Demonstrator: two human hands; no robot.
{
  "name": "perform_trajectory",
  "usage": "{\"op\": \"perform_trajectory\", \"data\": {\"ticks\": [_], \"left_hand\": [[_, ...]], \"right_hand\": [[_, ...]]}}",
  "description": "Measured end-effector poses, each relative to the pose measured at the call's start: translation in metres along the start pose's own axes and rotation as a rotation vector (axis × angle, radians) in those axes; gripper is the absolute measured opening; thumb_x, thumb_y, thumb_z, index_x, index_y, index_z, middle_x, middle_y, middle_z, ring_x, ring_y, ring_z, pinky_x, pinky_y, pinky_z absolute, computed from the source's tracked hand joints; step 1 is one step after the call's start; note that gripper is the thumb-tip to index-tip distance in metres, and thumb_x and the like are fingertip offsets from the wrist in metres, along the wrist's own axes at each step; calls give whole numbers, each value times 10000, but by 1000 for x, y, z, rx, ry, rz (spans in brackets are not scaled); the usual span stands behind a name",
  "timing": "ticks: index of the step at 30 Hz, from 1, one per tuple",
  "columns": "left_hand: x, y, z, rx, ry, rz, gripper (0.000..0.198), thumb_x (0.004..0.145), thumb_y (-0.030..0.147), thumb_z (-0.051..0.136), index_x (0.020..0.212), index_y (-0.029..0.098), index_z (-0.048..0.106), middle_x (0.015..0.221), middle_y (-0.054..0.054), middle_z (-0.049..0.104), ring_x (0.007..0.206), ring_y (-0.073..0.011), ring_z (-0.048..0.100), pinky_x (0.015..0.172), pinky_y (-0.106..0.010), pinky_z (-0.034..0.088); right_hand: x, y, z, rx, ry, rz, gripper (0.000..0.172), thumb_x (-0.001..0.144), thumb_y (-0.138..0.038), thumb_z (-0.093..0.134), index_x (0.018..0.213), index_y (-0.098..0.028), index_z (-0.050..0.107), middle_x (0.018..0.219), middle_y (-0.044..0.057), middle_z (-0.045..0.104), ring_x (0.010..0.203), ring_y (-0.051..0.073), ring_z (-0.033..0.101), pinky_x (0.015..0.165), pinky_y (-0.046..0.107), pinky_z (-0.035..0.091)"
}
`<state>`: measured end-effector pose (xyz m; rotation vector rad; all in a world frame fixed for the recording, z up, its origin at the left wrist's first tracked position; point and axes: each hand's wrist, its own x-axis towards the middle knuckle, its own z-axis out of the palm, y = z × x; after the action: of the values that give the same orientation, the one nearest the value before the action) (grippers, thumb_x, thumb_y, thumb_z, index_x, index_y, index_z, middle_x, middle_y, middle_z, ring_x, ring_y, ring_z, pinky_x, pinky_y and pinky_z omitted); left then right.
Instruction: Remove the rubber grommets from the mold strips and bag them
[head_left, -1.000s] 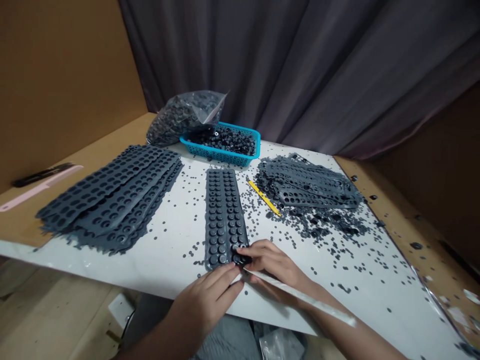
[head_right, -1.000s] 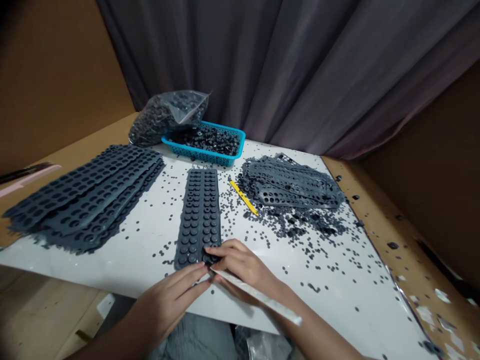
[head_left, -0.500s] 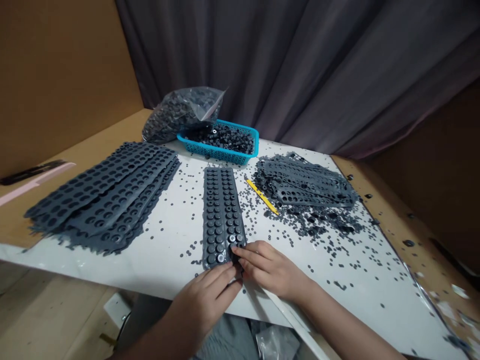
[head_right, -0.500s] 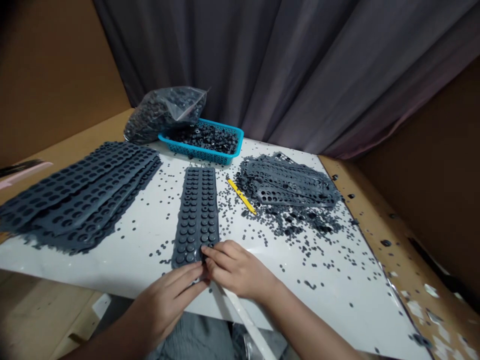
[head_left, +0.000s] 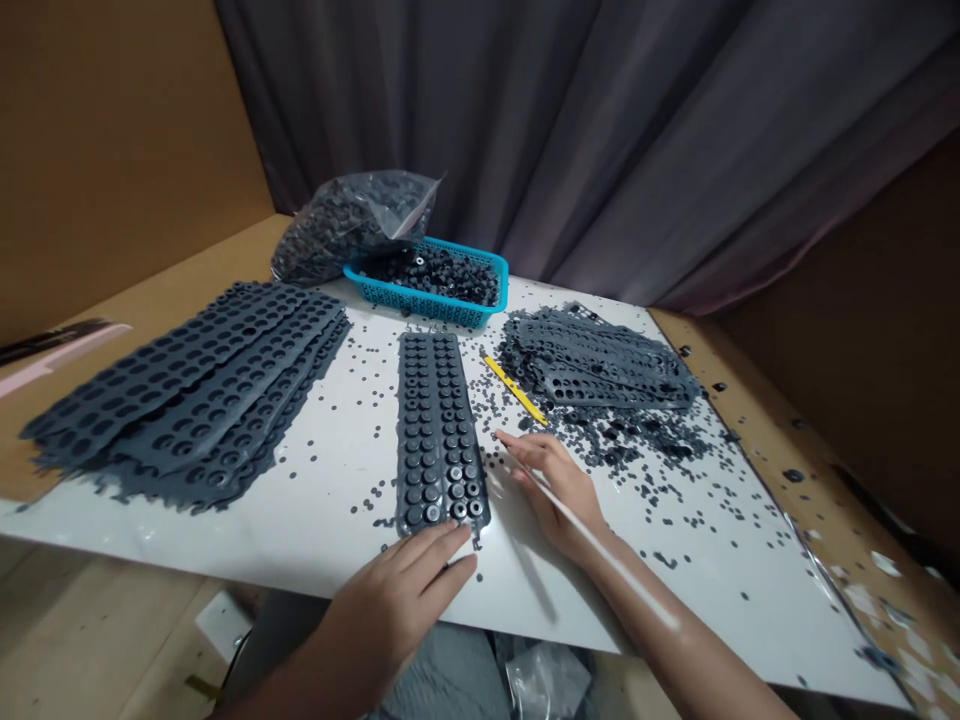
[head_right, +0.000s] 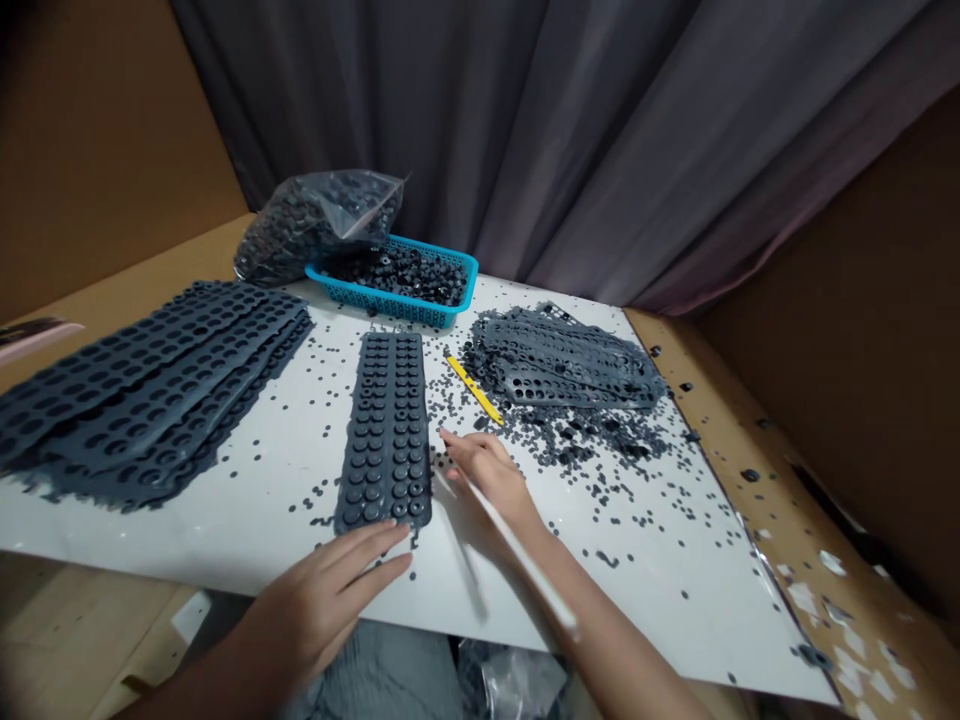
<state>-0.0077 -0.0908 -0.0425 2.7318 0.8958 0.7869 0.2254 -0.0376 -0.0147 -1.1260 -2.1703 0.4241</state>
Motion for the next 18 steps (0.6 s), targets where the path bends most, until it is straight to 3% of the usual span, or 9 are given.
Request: {"op": "perform_trajectory", "data": {"ticks": [3,5,8,12,18], "left_hand": [[2,-1,-4,32,-9,27,386,886,61,291,1127,150,579,1199,-98,603,1143,-196,521,886,-307,515],[6,-1,-10,56,-26,57,361,894,81,306,1112,142,587,1170,-101,622,1122,-199,542,866,-300,527],[10,-1,-15,73,-28,77,344,902,102,311,1089,136,598,1140,-106,638,1106,-202,555,858,-295,532],[7,0,-8,53,10,41,359,905,103,290,1085,144,597,1141,-105,633,1116,-201,541,866,-301,527],[0,0,0,17,-11,20,392,886,102,292,1159,165,567,1196,-92,599,1153,-192,500,927,-304,488]], "right_hand": [[-1,-10,0,241,19,87,119,918,-232,446,990,-192,531,1113,122,637,1044,199,588,832,371,515],[-2,-18,2,385,-77,78,127,902,-285,487,947,-191,560,1106,117,646,1030,192,590,811,353,518],[-1,-21,7,419,-168,36,156,894,-310,500,949,-185,577,1105,129,646,1024,196,575,799,360,518],[0,-13,11,357,-167,-44,141,892,-281,505,958,-178,577,1100,131,646,1010,196,559,804,367,522],[5,-3,12,-49,-190,-406,176,862,-112,531,1032,-148,559,1173,129,618,1020,202,535,808,346,536]]}}
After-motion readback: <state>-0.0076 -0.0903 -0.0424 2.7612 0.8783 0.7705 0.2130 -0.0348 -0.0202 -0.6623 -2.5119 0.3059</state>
